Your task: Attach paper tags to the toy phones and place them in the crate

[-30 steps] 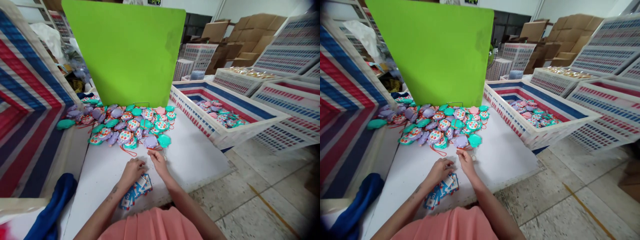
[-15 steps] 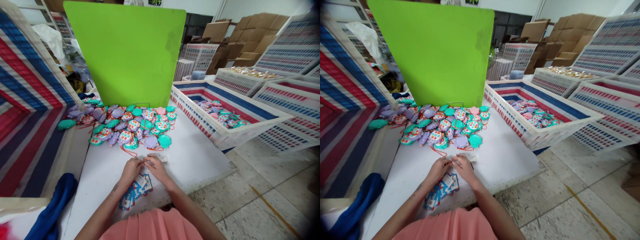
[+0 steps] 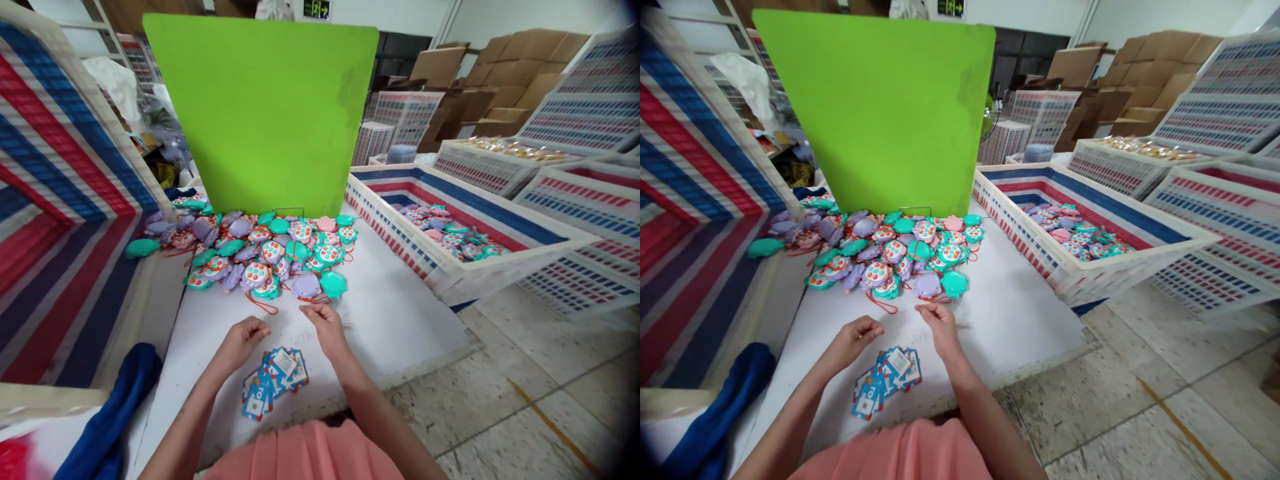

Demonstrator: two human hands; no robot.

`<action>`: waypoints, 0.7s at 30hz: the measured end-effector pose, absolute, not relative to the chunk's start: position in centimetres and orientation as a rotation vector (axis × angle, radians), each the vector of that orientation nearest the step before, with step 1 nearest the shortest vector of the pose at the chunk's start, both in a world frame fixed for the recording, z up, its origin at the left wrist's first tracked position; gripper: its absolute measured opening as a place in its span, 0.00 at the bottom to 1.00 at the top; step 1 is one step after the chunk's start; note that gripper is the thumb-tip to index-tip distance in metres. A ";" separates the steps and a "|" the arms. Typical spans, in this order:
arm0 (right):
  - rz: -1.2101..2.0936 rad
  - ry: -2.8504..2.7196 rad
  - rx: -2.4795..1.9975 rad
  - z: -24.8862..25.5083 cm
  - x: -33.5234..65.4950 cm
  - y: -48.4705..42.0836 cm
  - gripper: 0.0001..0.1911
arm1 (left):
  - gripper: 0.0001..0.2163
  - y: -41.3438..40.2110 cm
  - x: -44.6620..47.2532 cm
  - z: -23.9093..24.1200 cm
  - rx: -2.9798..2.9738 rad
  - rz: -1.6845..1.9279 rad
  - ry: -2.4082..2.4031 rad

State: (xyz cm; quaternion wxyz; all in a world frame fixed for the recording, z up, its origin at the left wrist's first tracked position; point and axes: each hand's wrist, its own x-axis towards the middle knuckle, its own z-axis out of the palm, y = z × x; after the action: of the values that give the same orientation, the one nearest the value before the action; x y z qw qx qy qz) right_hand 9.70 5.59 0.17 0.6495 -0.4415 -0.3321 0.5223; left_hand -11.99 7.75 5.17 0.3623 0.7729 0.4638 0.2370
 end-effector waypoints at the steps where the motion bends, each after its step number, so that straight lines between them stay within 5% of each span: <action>1: 1.262 -0.645 -0.912 0.8 9.7 5.6 0.08 | 0.10 7.3 -11.7 5.2 1.987 0.547 1.141; 3: 1.376 -0.517 -0.767 2.0 9.8 5.6 0.09 | 0.08 6.5 -10.8 5.1 2.040 0.423 1.050; 7: 1.386 -0.513 -0.720 3.5 10.0 5.2 0.10 | 0.22 5.8 -9.4 4.3 2.239 0.210 1.000; 11: 1.350 -0.608 -0.814 3.4 10.0 4.8 0.11 | 0.14 6.0 -9.3 3.5 2.271 0.146 1.044; 16: 1.327 -0.779 -1.005 3.0 10.0 4.3 0.13 | 0.03 6.3 -10.1 3.7 2.048 0.325 1.169; 21: 1.177 -1.158 -1.205 4.1 9.4 3.5 0.07 | 0.12 6.6 -10.0 4.5 1.432 0.703 1.136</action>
State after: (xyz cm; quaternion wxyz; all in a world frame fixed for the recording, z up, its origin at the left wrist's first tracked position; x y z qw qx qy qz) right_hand 9.36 3.50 4.08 0.5217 -0.5031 -0.4831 0.4912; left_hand -10.01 6.63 4.53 0.5578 0.6069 0.4815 0.2979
